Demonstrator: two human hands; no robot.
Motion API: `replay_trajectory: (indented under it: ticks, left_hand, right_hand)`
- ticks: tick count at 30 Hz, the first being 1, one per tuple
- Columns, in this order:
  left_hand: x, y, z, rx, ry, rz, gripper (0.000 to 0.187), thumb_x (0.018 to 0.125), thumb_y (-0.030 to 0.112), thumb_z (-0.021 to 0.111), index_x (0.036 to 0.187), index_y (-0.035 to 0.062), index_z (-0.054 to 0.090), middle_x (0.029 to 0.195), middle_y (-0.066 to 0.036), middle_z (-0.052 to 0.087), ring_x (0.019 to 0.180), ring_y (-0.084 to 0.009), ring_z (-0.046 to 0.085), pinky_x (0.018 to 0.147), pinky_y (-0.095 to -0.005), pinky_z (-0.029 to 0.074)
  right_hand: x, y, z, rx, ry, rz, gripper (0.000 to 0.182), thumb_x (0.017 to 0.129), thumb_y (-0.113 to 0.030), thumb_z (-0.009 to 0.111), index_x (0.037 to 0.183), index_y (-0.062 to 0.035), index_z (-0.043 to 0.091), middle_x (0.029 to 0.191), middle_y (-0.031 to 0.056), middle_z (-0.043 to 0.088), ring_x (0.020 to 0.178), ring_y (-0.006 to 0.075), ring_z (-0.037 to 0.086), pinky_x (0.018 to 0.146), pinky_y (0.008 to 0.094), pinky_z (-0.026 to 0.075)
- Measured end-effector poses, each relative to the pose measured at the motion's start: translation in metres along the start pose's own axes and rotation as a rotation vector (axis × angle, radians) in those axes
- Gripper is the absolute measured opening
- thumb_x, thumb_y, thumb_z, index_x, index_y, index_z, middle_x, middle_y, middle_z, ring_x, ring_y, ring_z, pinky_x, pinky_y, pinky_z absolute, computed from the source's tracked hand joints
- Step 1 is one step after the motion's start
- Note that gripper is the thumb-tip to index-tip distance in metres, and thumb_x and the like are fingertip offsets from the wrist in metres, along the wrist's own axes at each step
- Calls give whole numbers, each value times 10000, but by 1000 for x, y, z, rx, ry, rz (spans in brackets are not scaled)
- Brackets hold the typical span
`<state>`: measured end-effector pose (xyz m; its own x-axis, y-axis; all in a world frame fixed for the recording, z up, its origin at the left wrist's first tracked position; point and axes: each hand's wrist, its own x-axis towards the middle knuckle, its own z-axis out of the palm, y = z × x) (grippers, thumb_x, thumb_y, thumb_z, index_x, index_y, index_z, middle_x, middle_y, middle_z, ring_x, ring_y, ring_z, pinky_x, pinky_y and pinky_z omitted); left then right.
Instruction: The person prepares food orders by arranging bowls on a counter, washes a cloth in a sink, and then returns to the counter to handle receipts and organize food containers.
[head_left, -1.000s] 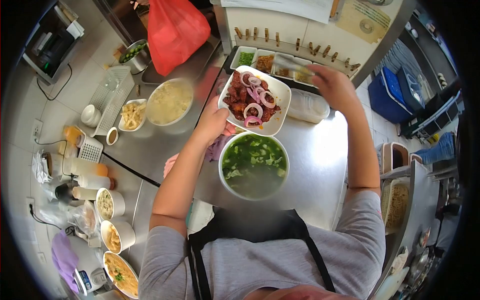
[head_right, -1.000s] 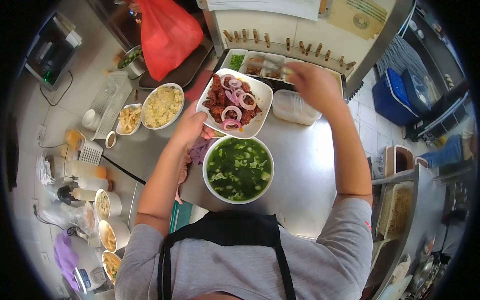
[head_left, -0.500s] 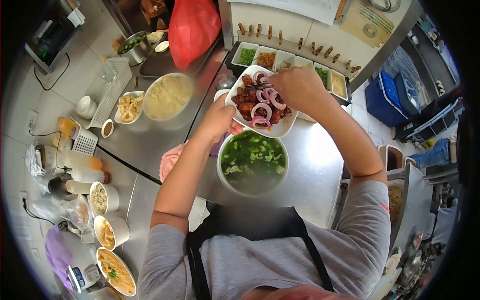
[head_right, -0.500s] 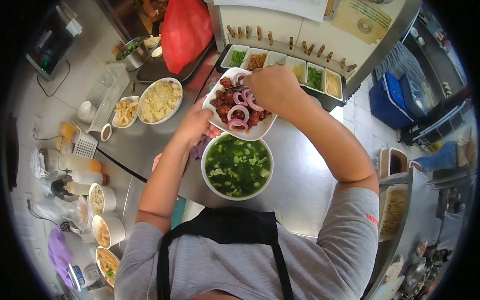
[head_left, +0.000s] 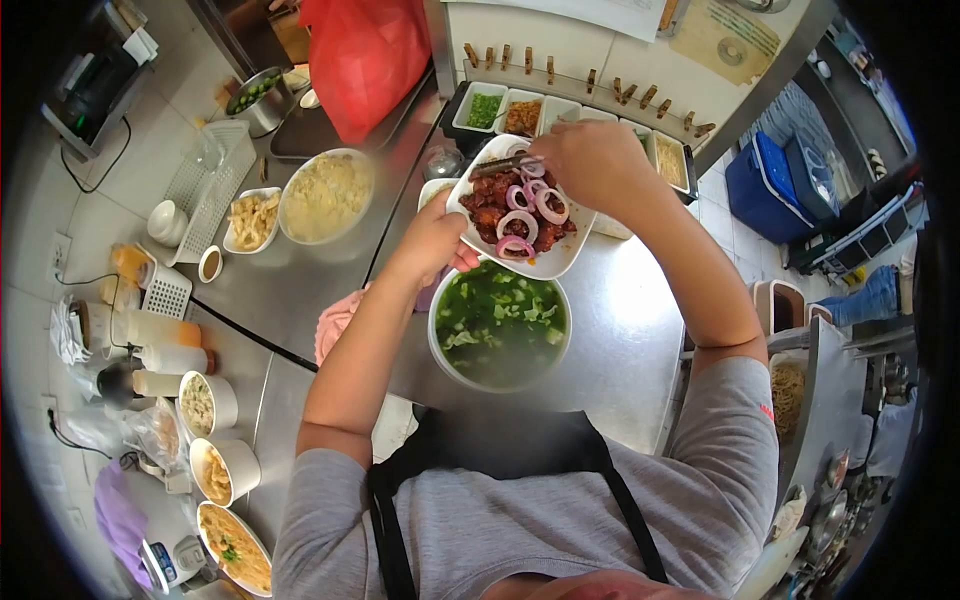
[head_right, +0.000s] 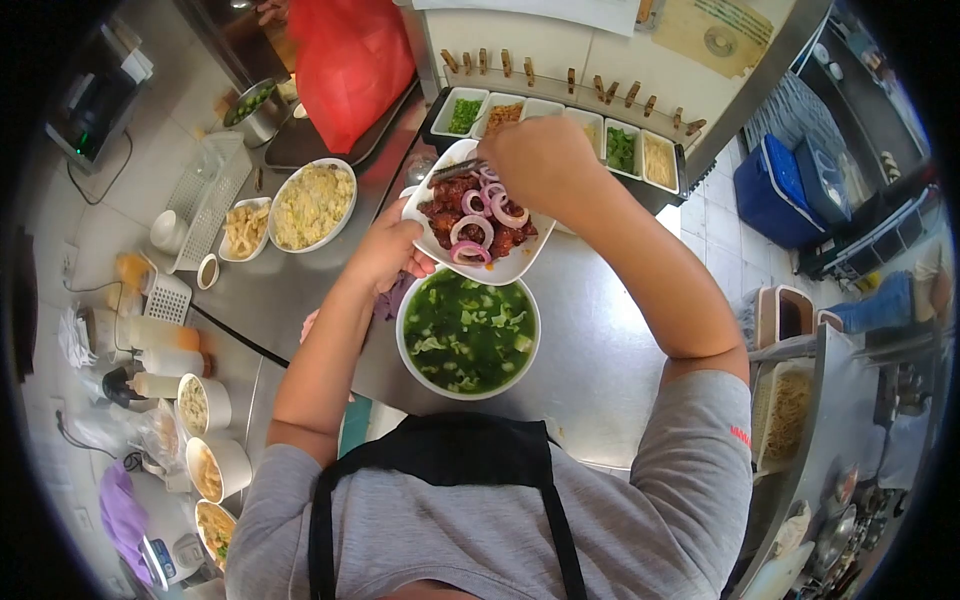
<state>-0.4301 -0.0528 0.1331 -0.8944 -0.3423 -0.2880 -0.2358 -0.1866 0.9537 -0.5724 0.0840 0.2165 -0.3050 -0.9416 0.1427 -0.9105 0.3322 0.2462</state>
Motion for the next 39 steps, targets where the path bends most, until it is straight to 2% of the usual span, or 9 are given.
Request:
replay_trajectory:
  ticks: [3, 8, 12, 19, 23, 28, 32, 34, 39]
  left_hand:
    - [0, 0, 1, -13, -1, -27, 461, 705, 50, 340, 1166, 50, 327, 695, -96, 544, 417, -108, 493, 351, -206, 418]
    - [2, -5, -3, 18, 25, -19, 408, 721, 58, 319, 1127, 60, 362, 656, -78, 534, 428, -103, 483, 370, -212, 406]
    - [-1, -6, -9, 15, 71, -20, 423, 709, 51, 321, 1131, 50, 359, 657, -77, 535, 435, -99, 495, 349, -189, 397]
    - [-8, -14, -22, -23, 150, 12, 371, 720, 61, 330, 1088, 34, 370, 662, -82, 542, 452, -99, 501, 377, -197, 411]
    - [-29, -16, -36, -69, 257, 39, 356, 726, 70, 328, 1074, 28, 384, 632, -69, 532, 453, -107, 499, 377, -204, 409]
    - [-76, -39, -97, 24, 411, 7, 445, 723, 50, 323, 1167, 38, 330, 700, -98, 540, 443, -117, 486, 378, -212, 413]
    - [-130, -57, -146, -42, 614, 87, 424, 722, 48, 315, 1145, 32, 341, 700, -96, 536, 438, -115, 479, 367, -212, 410]
    - [-154, -65, -166, -66, 664, 103, 420, 719, 45, 306, 1137, 31, 343, 701, -103, 540, 430, -116, 484, 361, -216, 409]
    - [-198, -98, -213, -79, 761, 58, 407, 725, 26, 286, 1129, 15, 330, 735, -132, 539, 426, -131, 500, 347, -226, 415]
  right_hand:
    - [-4, 2, 1, -30, 39, -35, 167, 759, -199, 484, 884, -171, 591, 754, 48, 580, 717, 224, 568, 605, 326, 455]
    - [-24, 74, -14, 108, 286, 383, 205, 759, -191, 475, 925, -171, 594, 843, 85, 599, 763, 246, 576, 657, 362, 453]
    - [-35, 157, 68, -145, -20, 762, 200, 730, -125, 452, 851, -99, 609, 855, 106, 603, 792, 266, 586, 646, 364, 473]
    - [-38, 157, 168, -89, -282, 739, 209, 744, -138, 439, 846, -92, 616, 898, 114, 599, 824, 274, 584, 669, 368, 471]
    - [-22, 144, 165, -233, -183, 690, 235, 765, -152, 405, 883, -96, 600, 985, 123, 565, 873, 306, 558, 696, 395, 453]
    - [27, 47, 55, 128, -109, 424, 228, 773, -191, 406, 815, -62, 589, 841, 172, 576, 818, 299, 557, 670, 414, 445]
    - [50, -62, 70, 422, 112, -226, 233, 756, -180, 414, 749, -42, 601, 796, 163, 585, 743, 300, 569, 623, 402, 456]
    - [65, -127, 78, 250, -173, -394, 206, 705, -167, 462, 751, -33, 611, 792, 154, 591, 743, 286, 578, 602, 386, 464]
    - [92, -236, 126, 275, -458, -246, 197, 644, -150, 523, 776, -42, 622, 797, 149, 598, 762, 281, 583, 611, 360, 472]
